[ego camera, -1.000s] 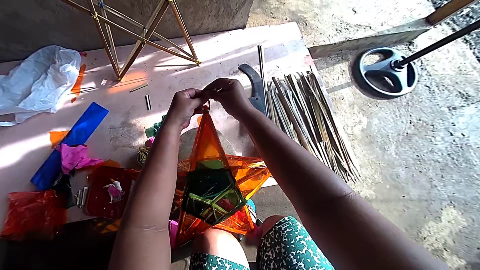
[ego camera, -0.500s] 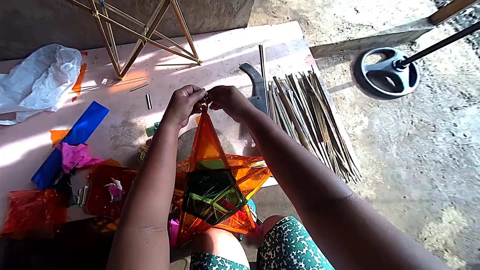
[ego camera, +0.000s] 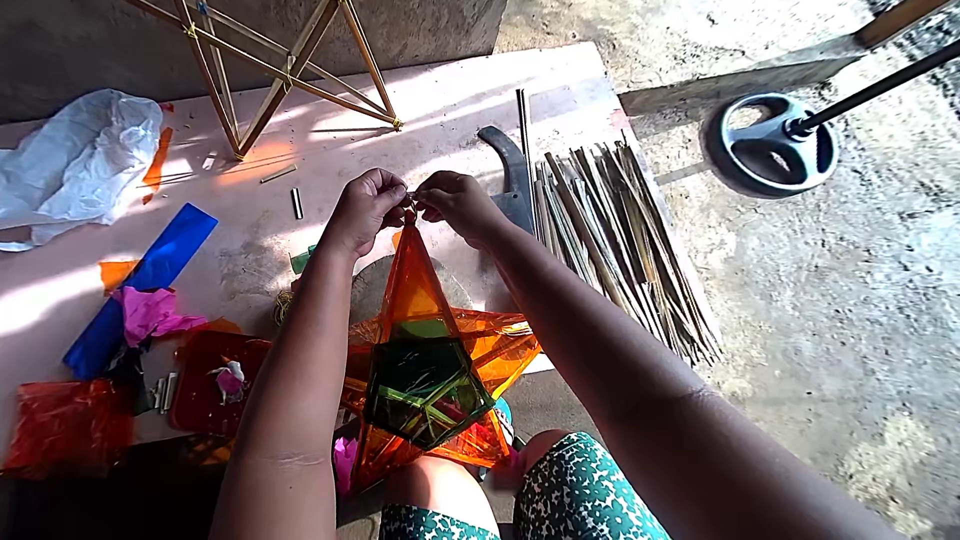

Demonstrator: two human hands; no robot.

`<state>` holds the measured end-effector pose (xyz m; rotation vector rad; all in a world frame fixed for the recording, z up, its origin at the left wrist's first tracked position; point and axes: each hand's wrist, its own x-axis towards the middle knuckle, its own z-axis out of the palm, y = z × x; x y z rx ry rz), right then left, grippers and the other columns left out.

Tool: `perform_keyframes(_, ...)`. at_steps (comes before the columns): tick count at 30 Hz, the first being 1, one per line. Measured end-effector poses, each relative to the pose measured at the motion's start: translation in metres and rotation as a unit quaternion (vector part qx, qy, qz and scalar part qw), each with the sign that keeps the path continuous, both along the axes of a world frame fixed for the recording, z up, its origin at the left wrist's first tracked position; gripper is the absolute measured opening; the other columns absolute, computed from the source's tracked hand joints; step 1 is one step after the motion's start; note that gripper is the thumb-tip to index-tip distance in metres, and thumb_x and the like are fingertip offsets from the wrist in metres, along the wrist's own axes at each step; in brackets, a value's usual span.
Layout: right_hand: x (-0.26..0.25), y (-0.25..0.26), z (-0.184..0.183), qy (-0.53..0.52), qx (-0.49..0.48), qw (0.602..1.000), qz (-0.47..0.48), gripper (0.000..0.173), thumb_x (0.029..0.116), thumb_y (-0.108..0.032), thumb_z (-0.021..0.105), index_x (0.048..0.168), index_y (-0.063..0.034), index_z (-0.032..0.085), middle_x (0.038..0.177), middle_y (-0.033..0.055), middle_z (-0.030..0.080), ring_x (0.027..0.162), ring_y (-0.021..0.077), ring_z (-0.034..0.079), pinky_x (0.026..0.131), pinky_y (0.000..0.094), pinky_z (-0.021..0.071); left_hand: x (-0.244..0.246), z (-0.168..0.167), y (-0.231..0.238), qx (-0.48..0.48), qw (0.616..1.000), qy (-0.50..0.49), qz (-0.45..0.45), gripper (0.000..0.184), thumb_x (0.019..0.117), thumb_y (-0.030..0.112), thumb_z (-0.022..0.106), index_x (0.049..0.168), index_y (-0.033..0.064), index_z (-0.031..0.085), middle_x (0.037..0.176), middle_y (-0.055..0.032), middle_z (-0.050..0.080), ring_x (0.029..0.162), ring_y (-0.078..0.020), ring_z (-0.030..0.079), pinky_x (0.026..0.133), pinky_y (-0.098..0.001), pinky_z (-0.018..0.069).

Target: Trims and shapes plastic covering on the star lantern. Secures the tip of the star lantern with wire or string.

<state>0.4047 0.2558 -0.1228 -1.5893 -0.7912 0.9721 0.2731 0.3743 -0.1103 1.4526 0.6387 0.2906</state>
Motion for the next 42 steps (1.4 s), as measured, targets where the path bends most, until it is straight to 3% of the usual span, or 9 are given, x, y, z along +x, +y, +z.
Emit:
perform_keyframes(5, -0.002, 0.001, -0.003, -0.006, 0.050, 0.999, 0.000, 0.014, 0.1023, -0.008, 0.059, 0.108, 0.0004, 0.068, 0.091, 0.0039, 0.070, 0.075, 0.0051, 0.065, 0.073, 0.0236, 0.0558, 0.000, 0.001, -0.001, 0.002, 1.000, 0.001, -0.002, 0.003, 0.1042, 0.004, 0.054, 0.103, 0.0058, 0.055, 0.082, 0.0001, 0.061, 0.066, -0.0058, 0.060, 0.063, -0.0213, 0.0545)
perform_keyframes(15, -0.003, 0.000, 0.004, -0.104, 0.004, 0.995, -0.004, 0.013, 0.0968, -0.013, 0.069, 0.102, -0.0013, 0.074, 0.091, 0.0045, 0.074, 0.076, 0.0069, 0.068, 0.077, 0.0285, 0.0577, 0.009, 0.001, -0.008, 0.068, 0.996, 0.038, 0.034, 0.009, 0.1046, 0.010, 0.058, 0.108, 0.0018, 0.056, 0.079, -0.0026, 0.061, 0.059, -0.0052, 0.058, 0.056, -0.0198, 0.0511)
perform_keyframes(19, 0.000, 0.002, 0.014, -0.071, -0.063, 0.995, 0.002, 0.014, 0.1006, -0.013, 0.063, 0.101, -0.0012, 0.070, 0.084, 0.0026, 0.067, 0.070, 0.0057, 0.059, 0.070, 0.0258, 0.0507, 0.003, 0.001, -0.007, 0.052, 0.998, 0.020, 0.013, 0.022, 0.0955, 0.002, 0.067, 0.114, 0.0021, 0.054, 0.084, -0.0035, 0.065, 0.063, -0.0040, 0.057, 0.055, -0.0181, 0.0443)
perform_keyframes(22, 0.002, 0.004, 0.017, -0.029, -0.088, 0.996, 0.010, 0.015, 0.1021, -0.015, 0.061, 0.102, -0.0018, 0.068, 0.082, 0.0012, 0.063, 0.066, 0.0050, 0.055, 0.065, 0.0241, 0.0476, 0.001, 0.000, -0.007, 0.167, 0.985, 0.040, 0.009, 0.021, 0.0876, -0.003, 0.071, 0.103, -0.0009, 0.057, 0.086, -0.0066, 0.063, 0.071, -0.0091, 0.058, 0.066, -0.0253, 0.0493)
perform_keyframes(25, 0.002, 0.004, 0.018, -0.023, -0.090, 0.995, 0.031, 0.015, 0.1036, -0.014, 0.058, 0.104, -0.0005, 0.066, 0.085, 0.0026, 0.061, 0.069, 0.0060, 0.055, 0.068, 0.0245, 0.0481, -0.001, 0.005, -0.017, 0.329, 0.941, 0.073, 0.005, 0.013, 0.0928, 0.002, 0.066, 0.105, -0.0001, 0.067, 0.098, -0.0111, 0.070, 0.081, -0.0172, 0.067, 0.079, -0.0372, 0.0562)
perform_keyframes(27, 0.002, 0.004, 0.018, -0.029, -0.089, 0.995, 0.042, 0.015, 0.1035, -0.013, 0.058, 0.103, -0.0008, 0.066, 0.084, 0.0020, 0.061, 0.069, 0.0057, 0.055, 0.067, 0.0240, 0.0478, -0.002, 0.004, -0.022, 0.411, 0.908, 0.079, 0.002, 0.021, 0.0960, 0.003, 0.060, 0.113, 0.0027, 0.073, 0.102, -0.0125, 0.072, 0.082, -0.0204, 0.068, 0.079, -0.0394, 0.0554)
perform_keyframes(31, 0.003, 0.004, 0.019, -0.051, -0.092, 0.992, 0.072, 0.018, 0.1052, -0.016, 0.056, 0.104, -0.0003, 0.065, 0.085, 0.0027, 0.060, 0.070, 0.0062, 0.054, 0.069, 0.0254, 0.0473, -0.003, 0.001, -0.028, 0.482, 0.871, 0.090, 0.011, 0.020, 0.0977, 0.004, 0.059, 0.108, 0.0039, 0.077, 0.100, -0.0158, 0.069, 0.085, -0.0265, 0.068, 0.080, -0.0432, 0.0553)
perform_keyframes(37, 0.008, 0.002, 0.021, -0.188, -0.086, 0.972, 0.108, 0.019, 0.1042, -0.017, 0.058, 0.106, 0.0000, 0.067, 0.092, 0.0096, 0.067, 0.081, 0.0157, 0.063, 0.079, 0.0378, 0.0520, 0.002, 0.015, -0.027, 0.469, 0.863, 0.182, -0.051, 0.019, 0.1001, 0.008, 0.057, 0.108, -0.0004, 0.072, 0.118, -0.0210, 0.063, 0.108, -0.0335, 0.065, 0.093, -0.0485, 0.0533)
perform_keyframes(42, 0.003, 0.000, 0.030, -0.308, -0.080, 0.943, 0.101, 0.019, 0.1027, -0.016, 0.058, 0.106, -0.0013, 0.070, 0.096, 0.0136, 0.069, 0.090, 0.0268, 0.067, 0.084, 0.0514, 0.0516, 0.006, 0.032, -0.017, 0.303, 0.923, 0.226, -0.075, 0.020, 0.1040, 0.009, 0.055, 0.111, -0.0014, 0.070, 0.117, -0.0179, 0.065, 0.107, -0.0268, 0.063, 0.096, -0.0459, 0.0489)
